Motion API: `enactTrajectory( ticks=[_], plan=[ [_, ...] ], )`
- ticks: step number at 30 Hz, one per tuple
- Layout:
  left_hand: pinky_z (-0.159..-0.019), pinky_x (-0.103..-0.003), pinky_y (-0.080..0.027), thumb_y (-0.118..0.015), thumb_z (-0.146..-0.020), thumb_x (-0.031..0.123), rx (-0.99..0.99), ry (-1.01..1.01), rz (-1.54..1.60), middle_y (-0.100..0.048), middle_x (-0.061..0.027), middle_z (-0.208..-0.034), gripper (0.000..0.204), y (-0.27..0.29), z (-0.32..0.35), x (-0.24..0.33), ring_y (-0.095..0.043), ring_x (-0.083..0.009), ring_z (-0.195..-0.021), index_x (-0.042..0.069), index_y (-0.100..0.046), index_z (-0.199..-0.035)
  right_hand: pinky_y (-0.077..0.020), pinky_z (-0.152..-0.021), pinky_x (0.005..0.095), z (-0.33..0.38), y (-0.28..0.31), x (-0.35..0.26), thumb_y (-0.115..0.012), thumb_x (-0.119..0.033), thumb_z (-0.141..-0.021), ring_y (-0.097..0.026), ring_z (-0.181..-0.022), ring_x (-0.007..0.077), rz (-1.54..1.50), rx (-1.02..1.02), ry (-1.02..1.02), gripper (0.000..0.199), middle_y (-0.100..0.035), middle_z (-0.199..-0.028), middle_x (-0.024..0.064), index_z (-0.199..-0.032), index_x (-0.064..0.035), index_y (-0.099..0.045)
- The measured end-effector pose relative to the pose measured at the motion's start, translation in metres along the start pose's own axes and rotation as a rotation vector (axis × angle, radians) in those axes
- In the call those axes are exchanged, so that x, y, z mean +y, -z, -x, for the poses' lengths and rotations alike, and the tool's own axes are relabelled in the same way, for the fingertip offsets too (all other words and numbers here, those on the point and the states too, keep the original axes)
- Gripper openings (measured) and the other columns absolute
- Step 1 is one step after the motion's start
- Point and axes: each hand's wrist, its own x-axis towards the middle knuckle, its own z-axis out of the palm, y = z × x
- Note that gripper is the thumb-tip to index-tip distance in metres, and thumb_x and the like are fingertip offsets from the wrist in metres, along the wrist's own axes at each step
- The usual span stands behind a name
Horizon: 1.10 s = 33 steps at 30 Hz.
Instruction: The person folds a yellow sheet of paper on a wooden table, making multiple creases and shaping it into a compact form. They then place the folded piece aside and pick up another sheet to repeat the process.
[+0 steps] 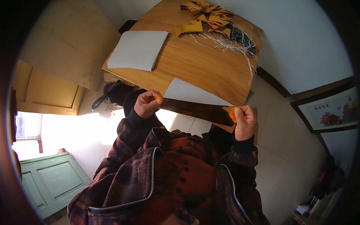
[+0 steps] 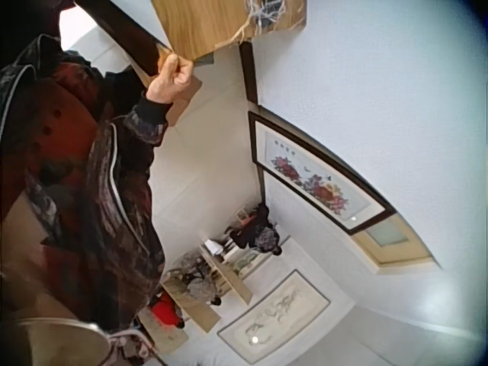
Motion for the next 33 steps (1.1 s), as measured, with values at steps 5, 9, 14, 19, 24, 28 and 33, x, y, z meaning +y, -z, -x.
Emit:
enactTrajectory(
  ticks=[5, 9, 14, 19, 24, 28, 33],
  plan=[
    [-0.071, -0.023, -0.042, -0.068, -0.088, 0.004, -0.025, 0.004, 0.037, -0.06, -0.0003, -0.083, 0.006, -0.011, -0.002, 0.007, -0.052, -0.0086, -0.076, 0.003, -0.062, -0.087, -0.033, -0.052, 0.0207, 0.0, 0.001, -0.005, -0.058, -0.018, -0.098, -0.04, -0.055, 0.0055, -0.087, 0.005, -0.067, 0.021, -0.054, -0.067, 0.002, -0.083, -0.0054, -0.051],
    [-0.072, -0.023, -0.044, -0.071, -0.086, 0.005, -0.01, 0.013, 0.065, -0.061, 0.0021, -0.081, 0.009, -0.014, -0.002, 0.009, -0.053, -0.0067, -0.075, 0.004, -0.063, -0.085, -0.0299, -0.047, 0.0198, -0.001, -0.003, -0.01, -0.057, -0.019, -0.098, -0.038, -0.05, 0.0055, -0.068, 0.026, -0.083, 0.022, -0.053, -0.066, 0.0025, -0.082, -0.0058, -0.05],
    [-0.072, -0.023, -0.044, -0.071, -0.085, 0.004, -0.009, 0.014, 0.058, -0.061, 0.0016, -0.081, 0.008, -0.015, -0.003, 0.01, -0.054, -0.0071, -0.076, 0.003, -0.063, -0.085, -0.0297, -0.047, 0.0193, -0.001, -0.004, -0.008, -0.058, -0.021, -0.098, -0.039, -0.05, 0.0052, -0.068, -0.015, -0.058, 0.02, -0.054, -0.068, 0.0017, -0.086, -0.0054, -0.053],
    [-0.073, -0.023, -0.045, -0.07, -0.085, 0.0, 0.035, -0.026, 0.062, -0.062, 0.0005, -0.083, 0.008, -0.018, -0.003, 0.009, -0.055, -0.0077, -0.077, 0.003, -0.062, -0.086, -0.0359, -0.059, 0.0179, -0.005, -0.002, 0.002, -0.063, -0.027, -0.095, -0.044, -0.062, 0.0039, -0.073, -0.016, 0.072, 0.022, -0.057, -0.077, -0.0009, -0.092, -0.0055, -0.057],
    [-0.07, -0.024, -0.043, -0.068, -0.085, -0.002, 0.036, -0.1, 0.001, -0.061, -0.0036, -0.085, 0.009, -0.016, -0.003, 0.008, -0.054, -0.0109, -0.076, 0.003, -0.06, -0.087, -0.0382, -0.071, 0.02, -0.001, 0.0, -0.001, -0.066, -0.028, -0.093, -0.046, -0.073, 0.005, -0.114, -0.054, -0.051, 0.025, -0.057, -0.084, -0.0027, -0.096, -0.0045, -0.059],
    [-0.067, -0.023, -0.042, -0.064, -0.083, -0.007, 0.024, -0.106, 0.041, -0.061, -0.0027, -0.083, 0.01, -0.013, -0.005, 0.007, -0.052, -0.009, -0.073, 0.002, -0.06, -0.086, -0.0366, -0.065, 0.0186, 0.001, -0.001, -0.005, -0.068, -0.019, -0.092, -0.043, -0.071, 0.0032, -0.051, -0.074, 0.004, 0.019, -0.05, -0.08, -0.0063, -0.1, -0.004, -0.06],
    [-0.067, -0.023, -0.041, -0.066, -0.083, -0.005, -0.012, -0.133, 0.121, -0.059, -0.0034, -0.085, 0.012, -0.008, -0.007, 0.007, -0.051, -0.0099, -0.073, 0.003, -0.059, -0.089, -0.0398, -0.066, 0.0188, 0.002, -0.002, -0.011, -0.066, -0.013, -0.092, -0.047, -0.073, 0.0023, -0.022, -0.092, -0.068, 0.017, -0.056, -0.085, -0.0052, -0.103, -0.0016, -0.062]
  ],
)
